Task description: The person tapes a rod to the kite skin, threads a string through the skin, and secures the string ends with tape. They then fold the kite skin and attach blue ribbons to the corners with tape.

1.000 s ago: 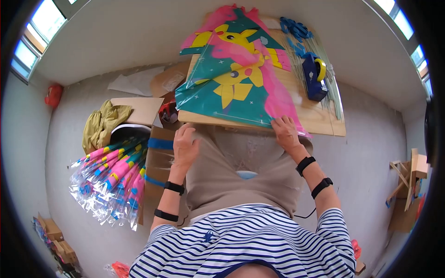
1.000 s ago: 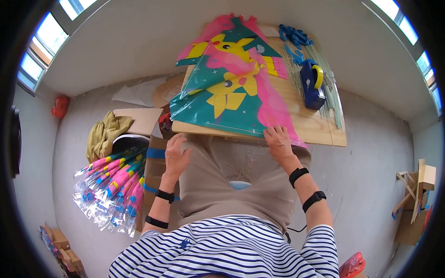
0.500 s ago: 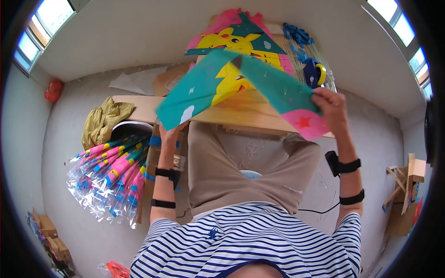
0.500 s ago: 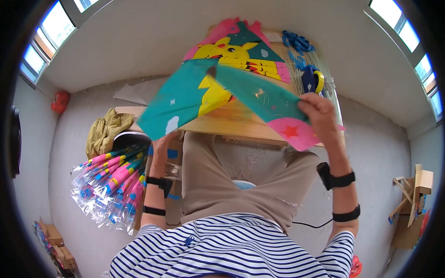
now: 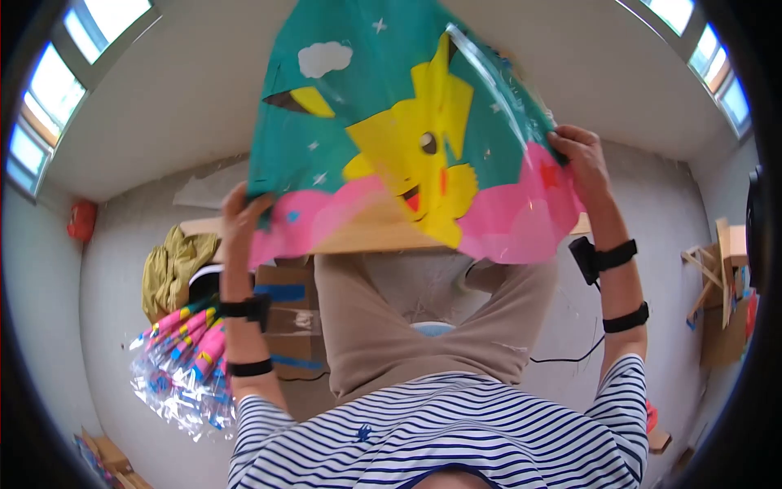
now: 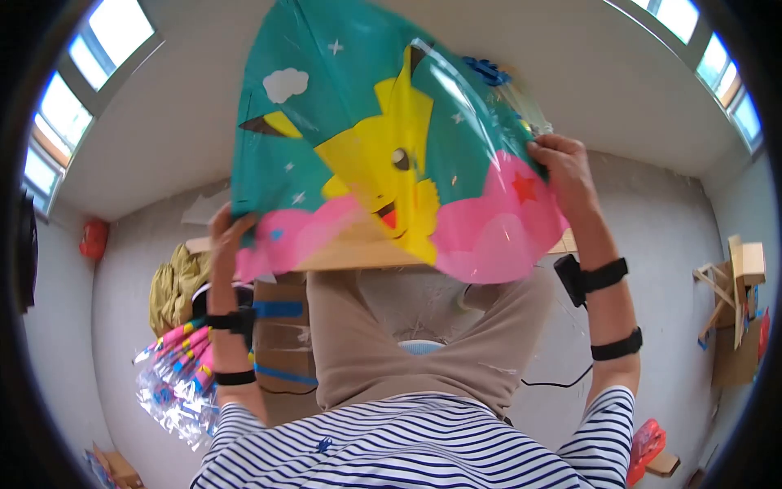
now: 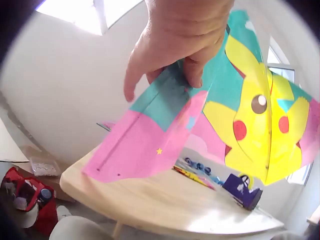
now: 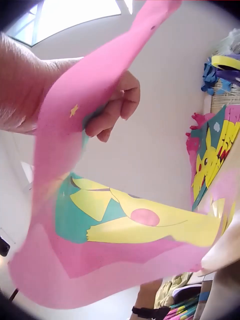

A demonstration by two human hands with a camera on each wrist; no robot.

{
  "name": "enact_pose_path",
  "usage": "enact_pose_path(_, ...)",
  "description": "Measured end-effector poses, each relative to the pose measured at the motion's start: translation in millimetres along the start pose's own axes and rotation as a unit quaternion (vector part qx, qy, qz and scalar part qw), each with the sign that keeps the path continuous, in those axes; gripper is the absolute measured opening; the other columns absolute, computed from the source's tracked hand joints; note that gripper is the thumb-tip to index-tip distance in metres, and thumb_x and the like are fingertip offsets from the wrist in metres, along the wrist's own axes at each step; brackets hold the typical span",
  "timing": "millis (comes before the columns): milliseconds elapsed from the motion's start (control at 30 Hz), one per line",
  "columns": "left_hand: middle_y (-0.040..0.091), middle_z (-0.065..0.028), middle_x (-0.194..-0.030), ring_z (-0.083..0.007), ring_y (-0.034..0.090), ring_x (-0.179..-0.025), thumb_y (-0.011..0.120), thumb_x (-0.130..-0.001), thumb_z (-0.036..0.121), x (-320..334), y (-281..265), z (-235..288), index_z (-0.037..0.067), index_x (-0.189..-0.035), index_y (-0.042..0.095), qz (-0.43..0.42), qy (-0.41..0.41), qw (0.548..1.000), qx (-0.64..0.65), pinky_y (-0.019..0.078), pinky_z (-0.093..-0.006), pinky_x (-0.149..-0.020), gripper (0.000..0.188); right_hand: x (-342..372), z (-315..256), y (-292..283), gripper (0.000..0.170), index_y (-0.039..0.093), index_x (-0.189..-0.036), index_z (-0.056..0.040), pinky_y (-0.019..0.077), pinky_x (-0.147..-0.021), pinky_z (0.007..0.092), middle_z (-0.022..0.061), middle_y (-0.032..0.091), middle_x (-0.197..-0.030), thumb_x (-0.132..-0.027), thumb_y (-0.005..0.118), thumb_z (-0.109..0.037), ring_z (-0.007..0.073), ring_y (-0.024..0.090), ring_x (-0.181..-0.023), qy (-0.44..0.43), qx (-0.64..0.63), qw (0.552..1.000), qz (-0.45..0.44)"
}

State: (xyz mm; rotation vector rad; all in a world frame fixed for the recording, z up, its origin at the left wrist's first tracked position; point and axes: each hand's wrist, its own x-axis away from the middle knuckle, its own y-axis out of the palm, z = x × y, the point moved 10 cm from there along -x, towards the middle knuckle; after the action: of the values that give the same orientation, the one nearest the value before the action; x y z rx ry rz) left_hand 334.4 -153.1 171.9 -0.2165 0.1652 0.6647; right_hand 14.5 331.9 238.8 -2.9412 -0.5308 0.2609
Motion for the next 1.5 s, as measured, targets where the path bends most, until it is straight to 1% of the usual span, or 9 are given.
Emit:
enact_pose_path(133,0.067,-0.0029,-0.08,-0.0109,0.06,-0.075,0.07,-0.081,0.004,-40,-70,2,-0.001,-0.096,0.069,-0.002,-0.062,0.976,-0.207,0.0485,-0.0287,-0.068,0.017,-14,58,-4,0.016,0.074,-0.089,-0.0009,0.0503,-0.068,0.0345,0.0083,0.069,-0.077,-0.082,0.073,-0.015,0.019,0.065,-0.071,0.028,0.216,0.973,0.076)
enact_pose_path(333,0.068,-0.0145,-0.083,-0.0303,0.065,-0.076,0.073,-0.075,0.013,-85,-95,27,0.006,-0.092,0.069,0.07,-0.052,0.798,-0.597,0.051,-0.0397,-0.072,0.019,-31,136,57,0.016,0.075,-0.089,-0.0093,0.054,-0.078,0.0437,0.0168,0.071,-0.09,-0.081,0.071,-0.023,0.0356,0.069,-0.088,0.05,0.388,0.916,0.084)
enact_pose_path(533,0.069,-0.0182,-0.094,-0.039,0.066,-0.094,0.065,-0.079,0.015,-125,-70,26,0.007,-0.092,0.07,0.074,-0.016,0.708,-0.702,0.052,-0.0479,-0.075,0.016,-40,173,79,0.014,0.074,-0.087,-0.0075,0.0539,-0.077,0.0442,0.0166,0.071,-0.088,-0.08,0.07,-0.02,0.0371,0.068,-0.088,0.055,0.407,0.906,0.103)
enact_pose_path(1033,0.07,-0.0172,-0.091,-0.0395,0.068,-0.088,0.06,-0.083,0.016,-157,7,31,0.01,-0.088,0.069,0.039,0.009,0.645,-0.763,0.0527,-0.0504,-0.071,0.012,-49,193,87,0.013,0.074,-0.08,-0.0062,0.0561,-0.074,0.0469,0.0205,0.071,-0.086,-0.079,0.066,-0.017,0.0392,0.07,-0.083,0.061,0.415,0.9,0.113)
enact_pose_path(1133,0.071,-0.0151,-0.09,-0.0378,0.069,-0.088,0.059,-0.083,0.016,-140,37,18,0.011,-0.088,0.07,0.037,0.041,0.638,-0.768,0.0538,-0.0487,-0.071,0.013,-48,199,92,0.014,0.074,-0.08,-0.0059,0.0563,-0.074,0.0472,0.0216,0.071,-0.086,-0.079,0.067,-0.018,0.0401,0.07,-0.083,0.069,0.41,0.903,0.11)
enact_pose_path(1267,0.071,-0.0157,-0.092,-0.0366,0.07,-0.089,0.059,-0.084,0.015,-99,104,-3,0.009,-0.093,0.069,0.021,0.025,0.709,-0.704,0.055,-0.0481,-0.072,0.015,-46,206,99,0.014,0.074,-0.084,-0.006,0.0565,-0.076,0.0466,0.022,0.071,-0.088,-0.079,0.068,-0.018,0.0398,0.07,-0.085,0.075,0.421,0.899,0.098)
enact_pose_path(1333,0.071,-0.0187,-0.096,-0.0375,0.07,-0.092,0.06,-0.084,0.015,-75,139,-13,0.009,-0.104,0.066,0.01,-0.056,0.764,-0.643,0.0547,-0.0495,-0.076,0.021,-45,209,100,0.016,0.073,-0.086,-0.0058,0.0562,-0.077,0.0461,0.0214,0.071,-0.091,-0.079,0.068,-0.019,0.0393,0.07,-0.087,0.078,0.42,0.899,0.092)
enact_pose_path(1400,0.069,-0.0224,-0.107,-0.0395,0.066,-0.105,0.064,-0.085,0.021,-66,167,-61,0.014,-0.131,0.057,-0.025,-0.105,0.797,-0.594,0.0516,-0.0483,-0.088,0.047,-44,210,100,0.017,0.071,-0.087,-0.0054,0.0556,-0.078,0.0453,0.0199,0.07,-0.095,-0.079,0.069,-0.02,0.0383,0.069,-0.09,0.072,0.418,0.903,0.077)
enact_pose_path(1500,0.067,-0.0231,-0.113,-0.0422,0.063,-0.107,0.067,-0.084,0.022,-46,218,-75,0.01,-0.132,0.056,-0.089,-0.122,0.859,-0.489,0.0503,-0.0487,-0.091,0.05,-35,191,101,0.015,0.068,-0.086,-0.0044,0.0534,-0.079,0.0439,0.0176,0.066,-0.096,-0.078,0.069,-0.018,0.0367,0.065,-0.093,-0.023,0.421,0.903,0.086)
